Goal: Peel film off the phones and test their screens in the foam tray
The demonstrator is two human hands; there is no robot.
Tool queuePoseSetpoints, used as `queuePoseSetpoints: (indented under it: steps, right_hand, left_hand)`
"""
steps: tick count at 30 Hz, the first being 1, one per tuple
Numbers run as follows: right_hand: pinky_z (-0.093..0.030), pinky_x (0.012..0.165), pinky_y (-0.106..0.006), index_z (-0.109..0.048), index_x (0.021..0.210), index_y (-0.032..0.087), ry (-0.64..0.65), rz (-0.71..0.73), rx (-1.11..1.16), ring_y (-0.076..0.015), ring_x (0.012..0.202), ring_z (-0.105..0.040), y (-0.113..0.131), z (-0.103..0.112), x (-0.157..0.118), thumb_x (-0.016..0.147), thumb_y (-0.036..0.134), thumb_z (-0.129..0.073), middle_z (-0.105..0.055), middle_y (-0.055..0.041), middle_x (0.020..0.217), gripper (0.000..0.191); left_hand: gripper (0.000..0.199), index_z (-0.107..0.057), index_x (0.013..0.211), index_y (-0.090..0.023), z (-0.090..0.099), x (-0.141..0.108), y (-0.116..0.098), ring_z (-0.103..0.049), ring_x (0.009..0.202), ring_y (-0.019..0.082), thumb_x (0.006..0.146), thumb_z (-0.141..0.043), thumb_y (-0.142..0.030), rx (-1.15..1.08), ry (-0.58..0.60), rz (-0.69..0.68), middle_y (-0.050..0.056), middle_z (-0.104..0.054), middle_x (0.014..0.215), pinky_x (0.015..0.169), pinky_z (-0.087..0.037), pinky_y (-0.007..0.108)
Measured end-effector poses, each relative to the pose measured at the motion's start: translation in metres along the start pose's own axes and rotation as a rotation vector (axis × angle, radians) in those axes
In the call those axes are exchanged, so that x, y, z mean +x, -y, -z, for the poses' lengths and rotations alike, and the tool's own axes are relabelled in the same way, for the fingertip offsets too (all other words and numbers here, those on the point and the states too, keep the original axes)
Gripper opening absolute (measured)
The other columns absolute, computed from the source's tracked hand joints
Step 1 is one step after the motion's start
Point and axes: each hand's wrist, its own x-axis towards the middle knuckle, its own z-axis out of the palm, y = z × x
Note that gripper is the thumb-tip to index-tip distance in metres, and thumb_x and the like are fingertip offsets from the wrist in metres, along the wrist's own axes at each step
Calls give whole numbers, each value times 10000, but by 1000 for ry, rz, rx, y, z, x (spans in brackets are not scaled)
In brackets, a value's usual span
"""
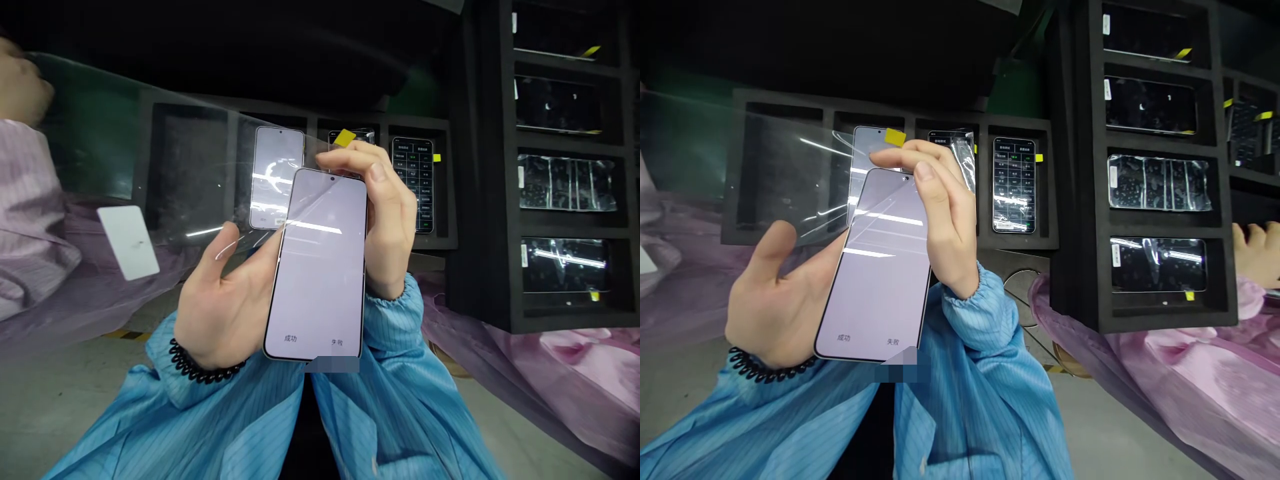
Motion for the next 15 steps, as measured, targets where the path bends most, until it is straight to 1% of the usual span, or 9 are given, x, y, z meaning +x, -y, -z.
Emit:
queuePoseSetpoints:
  steps: [2,5,7,9,10,11,13,15]
  right_hand:
    - [-571,1009,-371,-699,1202,266,-64,-53,106,-247,1213,-651,0,-3,0,1052,271,-409,-678,-55,1287,327]
    - [-568,1018,-320,-667,1050,232,-164,-72,311,-188,1180,-670,0,-9,2,1060,161,-201,-682,-76,1236,472]
    - [-553,1045,-321,-612,964,240,-224,-15,386,-182,1234,-650,-4,-10,4,1052,155,-177,-664,-91,1277,451]
    - [-538,1063,-363,-559,915,248,-315,48,400,-200,1275,-628,-13,-7,4,1058,202,-164,-633,-110,1320,423]
    - [-536,1058,-395,-540,886,253,-370,64,410,-212,1261,-632,-19,-5,3,1062,244,-152,-633,-115,1293,427]
    - [-542,1031,-425,-523,842,258,-427,55,439,-222,1212,-650,-26,-2,1,1062,283,-122,-645,-111,1219,458]
    - [-558,931,-450,-499,737,264,-490,-3,562,-227,1034,-680,-40,5,-6,1047,327,-95,-653,-79,1009,514]
    - [-547,806,-426,-530,663,257,-454,-37,655,-223,850,-662,-51,9,-16,1039,369,-190,-631,-50,834,519]
  left_hand:
    - [722,-460,1472,-274,0,0,0,-435,1475,313,951,-222,-714,3,4,-4,44,-642,1376,1147,-450,552]
    - [729,-475,1462,-281,0,1,0,-431,1476,321,938,-244,-732,21,27,5,45,-641,1374,1146,-452,553]
    - [753,-480,1460,-275,2,1,0,-437,1469,335,928,-243,-752,37,12,-3,52,-646,1366,1142,-452,566]
    - [782,-473,1469,-250,6,0,-4,-443,1461,350,930,-209,-751,72,-53,-52,72,-650,1355,1141,-444,585]
    - [791,-469,1474,-236,10,-1,-7,-448,1455,356,935,-189,-742,105,-106,-95,83,-655,1347,1140,-440,592]
    - [786,-466,1480,-225,15,-2,-12,-454,1449,357,944,-183,-726,150,-163,-151,90,-659,1341,1140,-438,593]
    - [760,-471,1484,-215,28,-6,-27,-467,1436,353,966,-181,-690,271,-278,-306,95,-663,1341,1139,-440,575]
    - [740,-477,1489,-209,43,-7,-46,-467,1432,340,993,-140,-643,408,-351,-492,92,-649,1376,1142,-442,536]
